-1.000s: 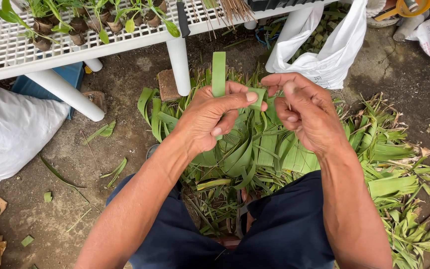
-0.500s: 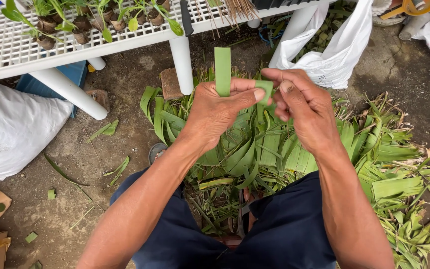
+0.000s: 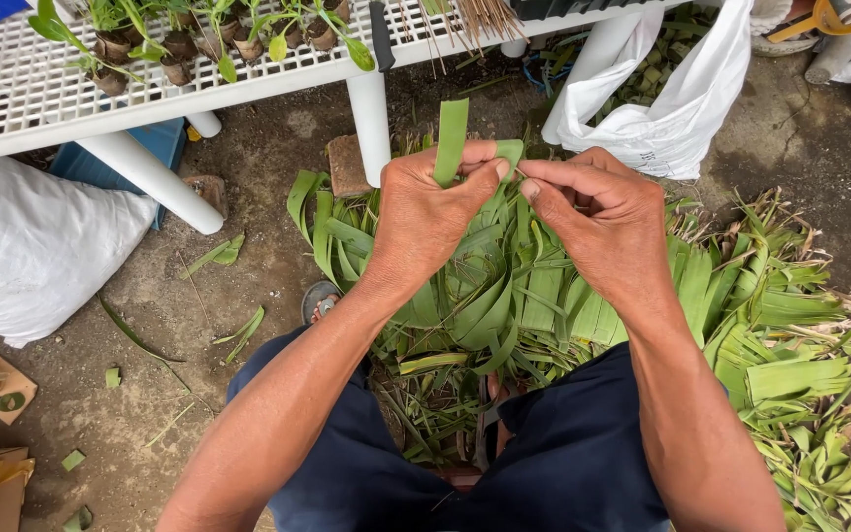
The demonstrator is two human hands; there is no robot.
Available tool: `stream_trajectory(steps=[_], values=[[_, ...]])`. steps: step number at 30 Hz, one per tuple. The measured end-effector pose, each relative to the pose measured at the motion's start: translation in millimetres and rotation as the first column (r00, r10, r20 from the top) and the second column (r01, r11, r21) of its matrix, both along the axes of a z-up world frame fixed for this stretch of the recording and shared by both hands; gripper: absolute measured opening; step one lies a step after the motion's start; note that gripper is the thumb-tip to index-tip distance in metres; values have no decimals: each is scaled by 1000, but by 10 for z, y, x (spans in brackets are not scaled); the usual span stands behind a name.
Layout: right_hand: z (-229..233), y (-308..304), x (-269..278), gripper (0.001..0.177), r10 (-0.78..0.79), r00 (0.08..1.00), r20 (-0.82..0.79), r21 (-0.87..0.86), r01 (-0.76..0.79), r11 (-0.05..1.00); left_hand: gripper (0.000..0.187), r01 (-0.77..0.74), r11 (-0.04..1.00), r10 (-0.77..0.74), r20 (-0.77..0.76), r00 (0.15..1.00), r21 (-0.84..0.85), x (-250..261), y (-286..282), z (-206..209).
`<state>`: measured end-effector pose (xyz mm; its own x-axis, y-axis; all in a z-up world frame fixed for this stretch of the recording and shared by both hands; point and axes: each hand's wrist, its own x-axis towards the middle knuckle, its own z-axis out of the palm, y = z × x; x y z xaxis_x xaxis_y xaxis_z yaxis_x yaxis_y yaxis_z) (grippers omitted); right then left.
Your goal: Folding long green leaves into small rectangular bundles and placing them in a tray
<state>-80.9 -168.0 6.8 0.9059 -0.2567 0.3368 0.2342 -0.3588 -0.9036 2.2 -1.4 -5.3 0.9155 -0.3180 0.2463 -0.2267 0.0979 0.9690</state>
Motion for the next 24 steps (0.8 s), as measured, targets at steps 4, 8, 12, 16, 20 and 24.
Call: stream_trajectory(steps=[4,8,12,16,20,24], values=[[-60,19,36,21,-18,1000,-8,46,18,999,17,-3,1000,1,52,999,24,-45,20,-69],[-101,7,52,19,-38,999,7,-40,38,998,18,-33,996,16,185,983,87,-63,5,-37],[-79,63,32,18,-77,997,32,-169,81,982,23,-65,977,-6,333,943,202,-135,15,82],[-5,114,-6,15,-100,994,39,-253,107,961,28,-15,960,-85,343,935,279,-131,43,123],[140,144,-9,10,-64,998,20,-240,67,969,28,74,963,-143,258,956,259,-124,43,135],[95,61,15,2,-43,997,68,-246,59,967,21,140,984,-152,102,983,113,-101,62,126]])
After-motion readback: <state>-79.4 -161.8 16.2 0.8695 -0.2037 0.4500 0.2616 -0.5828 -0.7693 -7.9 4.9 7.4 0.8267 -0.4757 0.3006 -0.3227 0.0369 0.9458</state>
